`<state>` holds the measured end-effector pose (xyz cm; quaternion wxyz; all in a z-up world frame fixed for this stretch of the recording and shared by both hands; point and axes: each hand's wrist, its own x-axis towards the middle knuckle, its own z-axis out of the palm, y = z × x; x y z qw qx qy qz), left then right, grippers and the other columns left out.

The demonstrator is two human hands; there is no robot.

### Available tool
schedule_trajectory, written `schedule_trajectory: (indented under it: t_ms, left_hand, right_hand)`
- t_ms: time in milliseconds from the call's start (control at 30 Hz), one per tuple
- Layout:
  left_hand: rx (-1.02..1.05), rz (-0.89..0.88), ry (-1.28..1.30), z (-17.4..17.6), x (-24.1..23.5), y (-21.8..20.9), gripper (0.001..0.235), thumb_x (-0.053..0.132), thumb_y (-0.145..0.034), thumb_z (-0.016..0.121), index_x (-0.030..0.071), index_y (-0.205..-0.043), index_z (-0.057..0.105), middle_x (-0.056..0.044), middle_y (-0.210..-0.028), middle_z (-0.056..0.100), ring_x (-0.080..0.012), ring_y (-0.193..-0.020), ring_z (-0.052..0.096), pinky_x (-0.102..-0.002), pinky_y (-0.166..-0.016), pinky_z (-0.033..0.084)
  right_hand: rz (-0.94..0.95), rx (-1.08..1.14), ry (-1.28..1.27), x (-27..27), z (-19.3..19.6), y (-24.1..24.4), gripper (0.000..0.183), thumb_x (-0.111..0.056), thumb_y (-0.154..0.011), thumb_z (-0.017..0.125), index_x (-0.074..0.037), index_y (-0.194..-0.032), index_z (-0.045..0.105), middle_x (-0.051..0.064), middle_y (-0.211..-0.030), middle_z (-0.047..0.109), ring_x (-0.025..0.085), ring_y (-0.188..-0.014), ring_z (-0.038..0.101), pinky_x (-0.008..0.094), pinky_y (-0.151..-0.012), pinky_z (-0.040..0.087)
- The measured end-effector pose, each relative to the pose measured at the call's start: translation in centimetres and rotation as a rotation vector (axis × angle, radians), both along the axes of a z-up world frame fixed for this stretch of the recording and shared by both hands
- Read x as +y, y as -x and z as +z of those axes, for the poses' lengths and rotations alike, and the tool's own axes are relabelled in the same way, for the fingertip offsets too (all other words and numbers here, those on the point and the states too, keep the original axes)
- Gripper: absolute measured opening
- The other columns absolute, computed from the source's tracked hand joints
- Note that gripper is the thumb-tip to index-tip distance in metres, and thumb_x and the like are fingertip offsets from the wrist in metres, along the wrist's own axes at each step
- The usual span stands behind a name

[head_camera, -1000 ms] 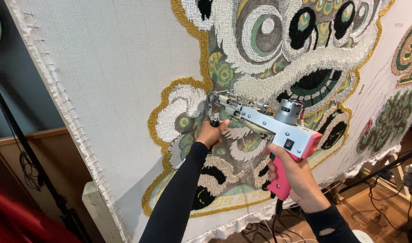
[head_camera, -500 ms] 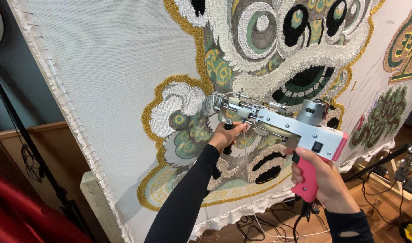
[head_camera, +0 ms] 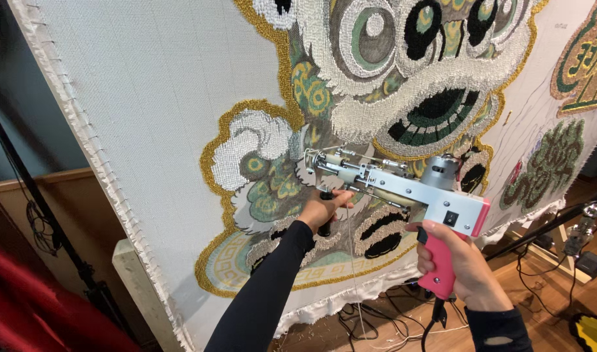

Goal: The person uses a handheld electric tufting gun to apply yarn into a stretched canvas, creating a detailed design of a stylized skull. The operator guides the tool along the contours of the artwork, filling in specific sections with white yarn while maintaining a steady hand.

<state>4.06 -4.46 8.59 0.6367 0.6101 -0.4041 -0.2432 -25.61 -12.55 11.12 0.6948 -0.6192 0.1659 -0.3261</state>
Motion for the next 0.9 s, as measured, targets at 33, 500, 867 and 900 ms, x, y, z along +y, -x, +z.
schedule_trajectory:
  t_ms: [33, 500, 867, 900]
  left_hand:
    - [0.006, 0.001, -0.01, -0.4, 0.2, -0.1, 0.033, 0.033, -0.09, 0.074, 0.007, -0.11, 0.077, -0.005, -0.09, 0.079, -0.0073, -0.044, 0.053, -0.027, -0.042, 0.045]
    - [0.008, 0.054, -0.022, -3.0, -0.7, -2.2, 0.026, 0.026, -0.09, 0.078, 0.001, -0.1, 0.078, -0.007, -0.086, 0.079, -0.0085, -0.047, 0.057, -0.026, -0.046, 0.05]
    - [0.013, 0.038, 0.001, -4.0, -1.7, -4.6, 0.025, 0.025, -0.091, 0.077, 0.0, -0.096, 0.08, -0.007, -0.085, 0.078, -0.0088, -0.046, 0.059, -0.027, -0.042, 0.047]
    - [0.005, 0.036, 0.001, -4.2, -1.9, -5.0, 0.026, 0.027, -0.091, 0.077, 0.001, -0.098, 0.079, -0.007, -0.087, 0.079, -0.0087, -0.045, 0.058, -0.027, -0.042, 0.047]
  right_hand:
    - [0.009, 0.004, -0.02, 0.0, -0.2, -0.1, 0.046, -0.034, -0.087, 0.067, 0.006, -0.109, 0.072, 0.005, -0.057, 0.051, 0.015, -0.044, 0.047, 0.031, -0.043, 0.042]
    - [0.035, 0.029, -0.076, 0.2, -0.9, -1.4, 0.045, -0.035, -0.089, 0.066, 0.004, -0.11, 0.071, 0.004, -0.058, 0.049, 0.016, -0.047, 0.047, 0.031, -0.045, 0.041]
    - [-0.019, 0.052, -0.088, 1.1, -0.2, -2.9, 0.041, -0.033, -0.089, 0.068, 0.003, -0.108, 0.072, 0.003, -0.058, 0.049, 0.016, -0.047, 0.048, 0.031, -0.045, 0.041]
    - [-0.037, 0.058, -0.069, 1.2, -0.2, -3.2, 0.04, -0.032, -0.089, 0.068, 0.003, -0.107, 0.072, 0.004, -0.058, 0.05, 0.016, -0.047, 0.048, 0.031, -0.045, 0.041]
